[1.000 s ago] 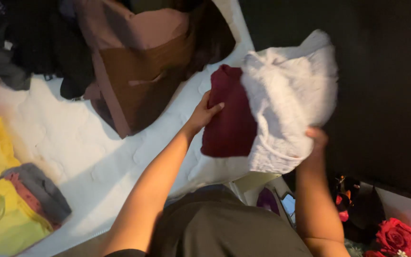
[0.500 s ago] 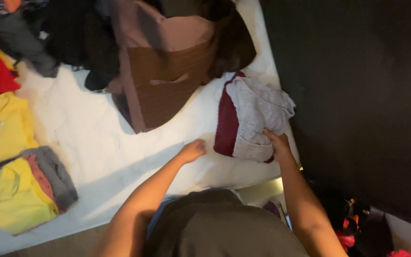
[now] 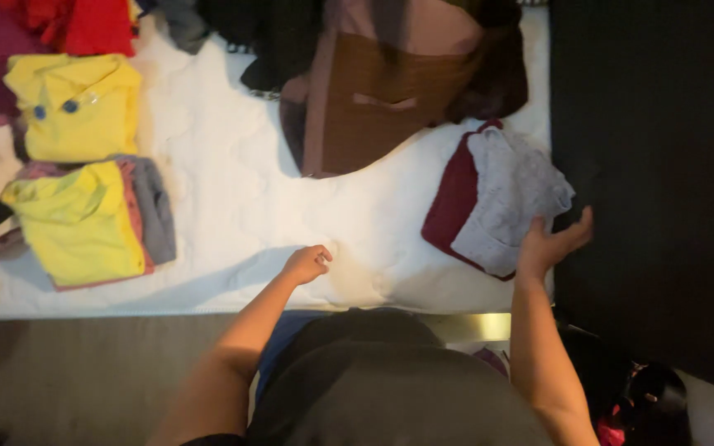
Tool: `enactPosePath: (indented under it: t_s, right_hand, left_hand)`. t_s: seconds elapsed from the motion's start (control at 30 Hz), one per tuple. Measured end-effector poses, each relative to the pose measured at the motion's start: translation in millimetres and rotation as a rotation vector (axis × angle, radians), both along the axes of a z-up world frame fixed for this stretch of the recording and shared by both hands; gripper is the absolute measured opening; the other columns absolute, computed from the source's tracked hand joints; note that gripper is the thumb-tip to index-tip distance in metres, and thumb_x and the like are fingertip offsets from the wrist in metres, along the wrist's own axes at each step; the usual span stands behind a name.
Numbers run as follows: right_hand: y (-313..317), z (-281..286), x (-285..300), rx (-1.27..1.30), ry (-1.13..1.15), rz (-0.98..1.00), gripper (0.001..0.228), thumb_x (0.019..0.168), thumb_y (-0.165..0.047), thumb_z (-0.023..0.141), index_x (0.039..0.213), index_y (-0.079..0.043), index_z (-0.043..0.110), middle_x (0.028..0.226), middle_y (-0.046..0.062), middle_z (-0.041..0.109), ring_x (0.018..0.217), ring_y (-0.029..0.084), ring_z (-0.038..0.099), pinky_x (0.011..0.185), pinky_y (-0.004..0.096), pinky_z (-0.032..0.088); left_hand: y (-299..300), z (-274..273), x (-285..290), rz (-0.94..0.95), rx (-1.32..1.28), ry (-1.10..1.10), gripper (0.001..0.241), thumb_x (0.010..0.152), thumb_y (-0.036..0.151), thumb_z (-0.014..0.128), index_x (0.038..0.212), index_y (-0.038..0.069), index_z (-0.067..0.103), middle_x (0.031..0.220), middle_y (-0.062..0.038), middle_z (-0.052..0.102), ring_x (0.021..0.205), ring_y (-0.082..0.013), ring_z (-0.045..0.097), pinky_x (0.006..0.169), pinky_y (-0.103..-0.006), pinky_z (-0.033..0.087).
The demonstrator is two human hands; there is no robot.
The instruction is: The person folds a maroon sweater, a pair of grey pants, and a teal shirt on a bed. They smooth out each garment, fold the sides and ends, and place the finished items into a neat stack.
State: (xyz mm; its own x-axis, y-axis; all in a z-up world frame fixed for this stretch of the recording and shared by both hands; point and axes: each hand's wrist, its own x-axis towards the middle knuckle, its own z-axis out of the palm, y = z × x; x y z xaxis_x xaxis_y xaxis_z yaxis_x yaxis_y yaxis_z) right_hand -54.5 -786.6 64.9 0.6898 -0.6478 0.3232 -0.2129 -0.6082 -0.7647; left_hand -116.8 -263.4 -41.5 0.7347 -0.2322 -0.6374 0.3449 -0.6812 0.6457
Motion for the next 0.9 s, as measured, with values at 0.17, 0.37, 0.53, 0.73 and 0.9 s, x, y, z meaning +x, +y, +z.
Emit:
enactPosePath:
  t_s: [0.17,0.37,0.53,0.73,0.9]
  right_hand:
    - [89,67,14,-0.157,-0.105,0.225,0.075,0.091,0.003,0.081,0.155,-0.002,0.042,0.159,0.022,0.037,0.152,0.039,0.035,0.131,0.049,0.027]
    - [230,102,24,-0.199,-0.11,0.582,0.055,0.083,0.003,0.079,0.133,-0.005,0.057,0.143,0.016,0.056,0.142,0.037,0.048,0.125,0.047,0.034]
    - [333,123,26,-0.217,-0.051,0.727,0.045,0.084,0.0,0.078,0.125,-0.005,0.061,0.137,0.018,0.059,0.132,0.038,0.052,0.114,0.047,0.042]
    - [411,134,35,-0.141,-0.003,0.914,0.035,0.084,-0.001,0.077,0.117,-0.005,0.065,0.129,0.017,0.063,0.125,0.036,0.058,0.108,0.044,0.047]
    - [456,121,44,-0.127,0.09,0.98,0.03,0.085,-0.005,0.076,0.113,-0.006,0.066,0.123,0.013,0.066,0.119,0.035,0.061,0.104,0.043,0.049]
  left_hand:
    - [41,-7,-30,0.068,-0.022,-0.07,0.028,0.081,0.016,0.075,0.108,0.018,0.071,0.082,-0.002,0.073,0.077,-0.0197,0.069,0.07,-0.0375,0.054]
    - [97,21,-11,0.241,-0.172,-0.071,0.025,0.092,0.013,0.061,0.116,0.019,0.067,0.074,-0.002,0.07,0.066,-0.0144,0.066,0.063,-0.0346,0.053]
    - [139,120,38,0.296,-0.189,-0.24,0.031,0.092,0.01,0.06,0.121,0.019,0.066,0.077,-0.003,0.07,0.067,-0.0136,0.066,0.065,-0.0325,0.053]
    - [174,171,77,0.316,-0.261,-0.416,0.03,0.096,0.014,0.064,0.125,0.017,0.067,0.081,-0.004,0.069,0.068,-0.0143,0.066,0.067,-0.0313,0.055]
    - [208,141,95,0.221,-0.249,-0.582,0.03,0.096,0.014,0.067,0.125,0.016,0.069,0.083,-0.006,0.071,0.074,-0.0183,0.067,0.072,-0.0334,0.056]
